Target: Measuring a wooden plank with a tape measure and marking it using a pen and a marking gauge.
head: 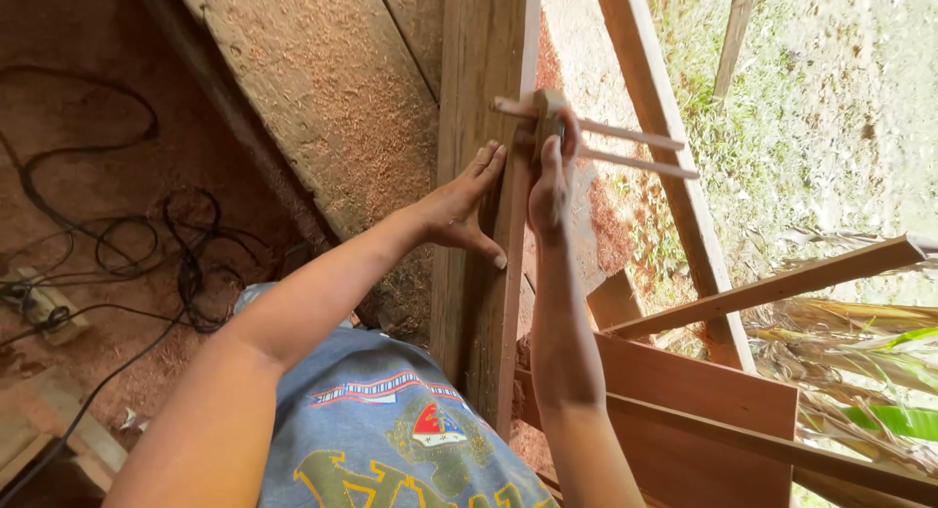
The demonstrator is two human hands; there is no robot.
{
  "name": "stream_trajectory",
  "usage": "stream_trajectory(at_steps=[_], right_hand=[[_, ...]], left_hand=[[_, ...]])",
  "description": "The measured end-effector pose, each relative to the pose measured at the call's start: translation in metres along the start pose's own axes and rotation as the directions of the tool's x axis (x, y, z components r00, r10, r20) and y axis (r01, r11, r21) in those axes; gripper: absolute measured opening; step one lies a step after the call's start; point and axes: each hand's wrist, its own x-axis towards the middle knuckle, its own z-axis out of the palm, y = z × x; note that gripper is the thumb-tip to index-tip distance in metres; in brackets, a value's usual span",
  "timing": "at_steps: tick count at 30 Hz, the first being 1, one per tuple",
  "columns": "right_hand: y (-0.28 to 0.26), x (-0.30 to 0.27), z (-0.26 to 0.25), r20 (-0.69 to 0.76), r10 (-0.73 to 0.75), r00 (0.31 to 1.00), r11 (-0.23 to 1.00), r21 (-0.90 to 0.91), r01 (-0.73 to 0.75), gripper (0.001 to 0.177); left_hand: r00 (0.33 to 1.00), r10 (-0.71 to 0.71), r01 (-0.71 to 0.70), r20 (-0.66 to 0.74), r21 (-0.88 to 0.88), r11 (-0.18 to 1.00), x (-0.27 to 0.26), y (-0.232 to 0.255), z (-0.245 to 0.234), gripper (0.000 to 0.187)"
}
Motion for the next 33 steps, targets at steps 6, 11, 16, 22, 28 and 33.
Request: stream_trajectory(at_steps=[6, 11, 16, 22, 28, 33], right_hand=[[-0.027, -0.08, 0.011, -0.032, 0.084, 0.996, 0.996, -0.017, -0.085, 0.046], [-0.033, -0.176, 0.002, -0.119, 0.162, 0.98, 0.987, 0.0, -0.163, 0.048], [-0.026, -0.303, -0.023, -0.217, 0.323, 0.921, 0.946, 0.076, -0.314, 0.052], [-0.068, -0.391, 0.002, -0.219, 0.389, 0.895, 0.909, 0.249, -0.334, 0.051], [-0.054, -0.364, 0.001, -0.202, 0.242, 0.949, 0.967, -0.025, -0.252, 0.053], [-0.019, -0.24, -0.004, -0.064, 0.067, 0.996, 0.996, -0.046, -0.07, 0.049]], left_hand=[[0.987, -0.06, 0.054, 0.147, 0.045, 0.998, 0.003, 0.0, -0.01, 0.167], [0.98, -0.15, 0.136, 0.131, 0.114, 0.984, 0.009, -0.013, -0.002, 0.168], [0.935, -0.286, 0.242, 0.211, 0.21, 0.947, 0.014, 0.019, -0.015, 0.168], [0.926, -0.307, 0.256, 0.218, 0.235, 0.938, 0.012, 0.021, -0.015, 0.17], [0.936, -0.284, 0.242, 0.211, 0.204, 0.949, 0.011, 0.024, -0.019, 0.17], [0.905, -0.353, 0.3, 0.236, 0.233, 0.925, 0.013, 0.034, -0.025, 0.17]])
